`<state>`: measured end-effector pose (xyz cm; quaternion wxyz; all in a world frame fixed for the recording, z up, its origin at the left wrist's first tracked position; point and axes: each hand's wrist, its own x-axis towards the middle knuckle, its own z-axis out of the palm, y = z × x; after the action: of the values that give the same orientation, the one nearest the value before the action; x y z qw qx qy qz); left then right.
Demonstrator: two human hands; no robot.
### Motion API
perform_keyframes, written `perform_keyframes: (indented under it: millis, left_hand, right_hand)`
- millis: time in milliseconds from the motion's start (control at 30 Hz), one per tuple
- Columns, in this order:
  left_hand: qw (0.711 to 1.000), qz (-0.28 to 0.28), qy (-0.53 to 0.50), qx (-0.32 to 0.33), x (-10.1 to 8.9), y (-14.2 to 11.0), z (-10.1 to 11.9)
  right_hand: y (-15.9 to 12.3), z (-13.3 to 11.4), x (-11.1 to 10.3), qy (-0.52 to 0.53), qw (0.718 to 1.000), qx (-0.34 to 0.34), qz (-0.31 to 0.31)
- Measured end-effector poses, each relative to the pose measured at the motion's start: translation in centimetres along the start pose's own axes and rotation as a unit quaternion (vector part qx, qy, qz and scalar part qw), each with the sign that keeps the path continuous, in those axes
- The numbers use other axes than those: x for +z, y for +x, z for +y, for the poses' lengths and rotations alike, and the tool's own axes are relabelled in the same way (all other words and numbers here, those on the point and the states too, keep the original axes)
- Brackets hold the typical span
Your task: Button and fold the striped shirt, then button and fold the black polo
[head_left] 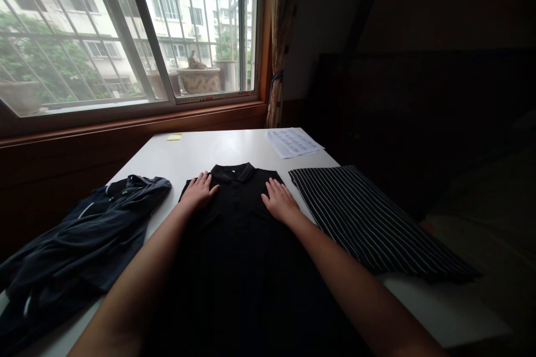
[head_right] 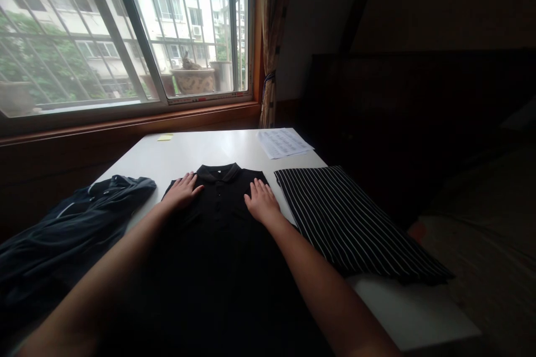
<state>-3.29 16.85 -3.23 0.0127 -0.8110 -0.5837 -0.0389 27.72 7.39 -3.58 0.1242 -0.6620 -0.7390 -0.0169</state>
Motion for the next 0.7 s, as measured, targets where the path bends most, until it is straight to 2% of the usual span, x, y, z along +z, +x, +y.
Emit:
perform_keyframes:
  millis: [200,333,700]
  left_hand:
    - [0.999,0.037,-0.001,0.028,-0.5,-0.9,0.0]
    - [0.998,0.057,-0.001,0.04,-0.9,-2.6,-0.1]
    - [0.997,0.015,0.006,0.07,-0.3,-9.0,-0.7]
  right_hand:
    - [0.0,0.0,-0.1,0.0,1.0,0.001,-0.001]
    - [0.0,0.0,-0.2,-0.002,1.0,0.003,-0.005]
    - [0.0,0.0,-0.1,-0.003,1.0,-0.003,-0.011]
